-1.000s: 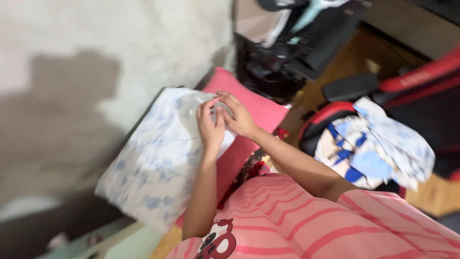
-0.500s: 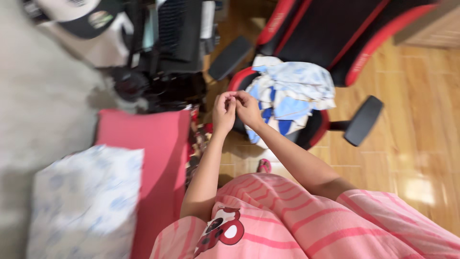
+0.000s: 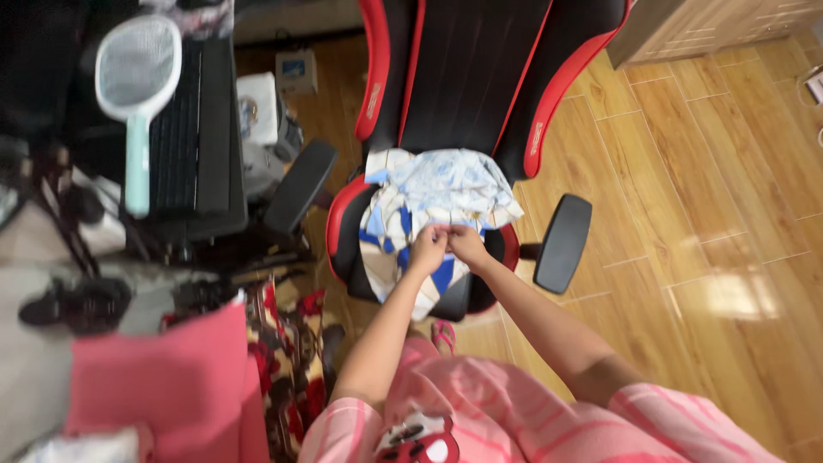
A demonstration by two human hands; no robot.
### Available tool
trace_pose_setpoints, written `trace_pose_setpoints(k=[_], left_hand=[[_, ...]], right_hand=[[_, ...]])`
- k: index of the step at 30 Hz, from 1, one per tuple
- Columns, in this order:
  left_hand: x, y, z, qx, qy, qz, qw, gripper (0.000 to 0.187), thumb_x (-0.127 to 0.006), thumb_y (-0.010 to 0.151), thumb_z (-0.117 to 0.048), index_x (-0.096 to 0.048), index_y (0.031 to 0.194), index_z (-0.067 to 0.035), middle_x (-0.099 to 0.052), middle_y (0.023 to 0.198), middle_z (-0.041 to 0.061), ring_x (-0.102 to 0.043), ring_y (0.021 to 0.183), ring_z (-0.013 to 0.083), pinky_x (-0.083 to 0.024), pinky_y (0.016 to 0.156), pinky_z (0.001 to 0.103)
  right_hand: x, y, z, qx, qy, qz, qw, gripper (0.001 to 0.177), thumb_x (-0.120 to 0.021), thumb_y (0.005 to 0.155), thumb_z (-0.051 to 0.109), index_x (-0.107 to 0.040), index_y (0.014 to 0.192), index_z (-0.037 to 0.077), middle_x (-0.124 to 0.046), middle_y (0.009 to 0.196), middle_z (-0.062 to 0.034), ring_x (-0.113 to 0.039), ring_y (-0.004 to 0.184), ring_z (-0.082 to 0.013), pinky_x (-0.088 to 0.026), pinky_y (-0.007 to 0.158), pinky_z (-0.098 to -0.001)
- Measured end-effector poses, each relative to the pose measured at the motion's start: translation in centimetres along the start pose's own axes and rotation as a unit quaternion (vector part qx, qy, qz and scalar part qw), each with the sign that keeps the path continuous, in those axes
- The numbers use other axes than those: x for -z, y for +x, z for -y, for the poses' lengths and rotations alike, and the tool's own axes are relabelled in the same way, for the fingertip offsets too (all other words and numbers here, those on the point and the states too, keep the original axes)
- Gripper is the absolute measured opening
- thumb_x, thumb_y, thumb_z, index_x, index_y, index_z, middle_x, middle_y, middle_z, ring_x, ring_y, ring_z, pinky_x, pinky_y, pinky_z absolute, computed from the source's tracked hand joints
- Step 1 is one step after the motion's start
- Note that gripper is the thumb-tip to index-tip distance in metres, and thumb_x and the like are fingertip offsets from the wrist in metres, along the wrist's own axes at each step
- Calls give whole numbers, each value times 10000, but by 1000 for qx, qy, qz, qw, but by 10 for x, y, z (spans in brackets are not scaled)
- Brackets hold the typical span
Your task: The person folds a light-colored patterned cloth by hand, repeatedly unfolding and refolding it to achieve a neat rectangular shape. The folded cloth is placed on a stack of pillows on a nearby surface.
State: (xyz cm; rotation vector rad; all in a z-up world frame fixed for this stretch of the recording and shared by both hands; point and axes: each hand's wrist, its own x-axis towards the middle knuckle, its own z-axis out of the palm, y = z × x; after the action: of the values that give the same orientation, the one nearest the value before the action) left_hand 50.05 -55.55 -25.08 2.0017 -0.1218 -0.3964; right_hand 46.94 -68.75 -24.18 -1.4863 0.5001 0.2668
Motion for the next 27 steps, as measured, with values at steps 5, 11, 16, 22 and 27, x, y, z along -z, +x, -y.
trace_pose_setpoints(k=[5, 11, 16, 22, 27], left_hand=[[-19, 65, 29, 25, 126, 73, 989, 361, -704, 831, -211, -693, 1176, -105, -737, 1087, 113, -713, 985, 276, -569, 854, 377], [-50, 129, 54, 16, 150, 113, 982, 357, -726, 835, -222, -701, 1169, -100, -749, 1102, 123, -705, 1028, 253, -550, 922, 369], [-66, 142, 92, 39, 155, 151, 976, 386, -715, 821, -209, -683, 1202, -154, -692, 1163, 95, -700, 988, 259, -557, 904, 385], [-56, 135, 99, 11, 209, 123, 970, 490, -779, 770, -171, -645, 1241, -192, -598, 1282, 123, -563, 1187, 336, -481, 1001, 432], [-37, 132, 33, -87, 227, 56, 969, 608, -767, 764, -143, -571, 1338, -180, -548, 1361, 139, -500, 1238, 388, -433, 1056, 469]], right_hand=[[48, 58, -32, -88, 35, -16, 995, 365, -604, 898, 127, -638, 1246, 18, -730, 1034, -77, -717, 882, -192, -581, 744, -347], [81, 137, -55, -122, -60, -225, 965, 532, -609, 860, 135, -588, 1381, 30, -715, 1119, -170, -699, 981, -270, -578, 839, -386], [84, 179, -95, -109, -160, -313, 930, 647, -750, 842, 149, -525, 1415, -49, -648, 1206, -271, -638, 1104, -344, -527, 927, -370], [68, 192, -122, -100, 24, -320, 942, 300, -803, 855, 163, -737, 1045, -59, -755, 910, -140, -678, 790, -191, -543, 708, -328], [74, 173, -56, 40, -41, -175, 983, 200, -785, 863, 140, -744, 1005, 6, -699, 781, -57, -591, 691, -113, -492, 623, -300]])
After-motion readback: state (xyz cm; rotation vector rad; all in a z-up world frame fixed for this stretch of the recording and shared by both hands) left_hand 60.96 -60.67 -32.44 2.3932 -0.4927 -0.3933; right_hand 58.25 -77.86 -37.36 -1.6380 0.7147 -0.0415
